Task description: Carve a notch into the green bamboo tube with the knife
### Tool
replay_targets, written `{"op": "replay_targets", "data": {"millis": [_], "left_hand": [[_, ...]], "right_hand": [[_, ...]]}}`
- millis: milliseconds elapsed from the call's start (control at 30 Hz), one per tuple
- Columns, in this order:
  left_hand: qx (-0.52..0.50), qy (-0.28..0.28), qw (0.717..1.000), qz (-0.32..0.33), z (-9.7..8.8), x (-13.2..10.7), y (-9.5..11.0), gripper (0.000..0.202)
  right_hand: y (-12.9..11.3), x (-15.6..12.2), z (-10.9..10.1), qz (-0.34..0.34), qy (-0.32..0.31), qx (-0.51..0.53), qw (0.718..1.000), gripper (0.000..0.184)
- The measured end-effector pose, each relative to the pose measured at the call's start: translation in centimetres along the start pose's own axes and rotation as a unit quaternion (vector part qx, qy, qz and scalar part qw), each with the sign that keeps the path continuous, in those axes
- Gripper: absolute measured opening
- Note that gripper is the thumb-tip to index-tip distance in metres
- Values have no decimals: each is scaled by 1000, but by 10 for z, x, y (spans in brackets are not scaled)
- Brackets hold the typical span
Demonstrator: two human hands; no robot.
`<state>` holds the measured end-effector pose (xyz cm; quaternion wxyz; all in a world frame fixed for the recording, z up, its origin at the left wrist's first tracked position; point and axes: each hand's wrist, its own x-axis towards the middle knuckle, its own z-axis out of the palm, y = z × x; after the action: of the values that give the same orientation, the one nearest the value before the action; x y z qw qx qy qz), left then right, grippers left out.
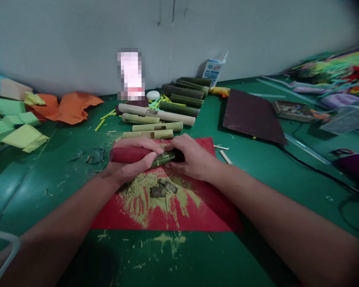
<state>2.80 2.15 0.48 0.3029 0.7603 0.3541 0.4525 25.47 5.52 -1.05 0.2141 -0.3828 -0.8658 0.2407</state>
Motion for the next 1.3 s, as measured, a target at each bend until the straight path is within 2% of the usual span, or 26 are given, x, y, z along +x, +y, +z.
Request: {"op": "replay_targets", "data": {"millis": [133, 367, 500, 600, 800, 1000, 1100, 1167, 1233, 1300], "left_hand": [[-13, 23, 1000, -6, 2, -2, -3, 12], [47, 19, 998, 26, 5, -2, 9, 12], [31, 31, 998, 45, 6, -3, 10, 11], [-8, 40, 999, 9, 5, -2, 2, 14], [-148, 40, 980, -130, 6, 8, -9, 23], [-172, 55, 965, -193, 6, 12, -13, 26], [-136, 53, 978, -150, 5, 9, -8, 25], [-76, 48, 994, -69, 4, 6, -2, 20], [-26, 79, 996, 27, 3, 2, 4, 16], [-5, 111, 992, 67, 1, 0, 9, 15]], "right_hand": [[1, 0, 0, 2, 2, 1, 1000, 23], [3, -1, 1, -13, 29, -9, 999, 21], [3, -1, -2, -35, 47, -13, 998, 20], [5, -2, -2, -42, 48, -9, 998, 22], [7, -2, 0, -54, 41, -5, 998, 22], [5, -1, 0, -59, 51, -14, 997, 22], [6, 0, 0, -67, 53, -16, 996, 20], [7, -1, 0, -69, 60, -15, 996, 18], [7, -1, -1, -62, 67, -9, 996, 18], [6, -1, -1, -55, 75, -3, 996, 18]]}}
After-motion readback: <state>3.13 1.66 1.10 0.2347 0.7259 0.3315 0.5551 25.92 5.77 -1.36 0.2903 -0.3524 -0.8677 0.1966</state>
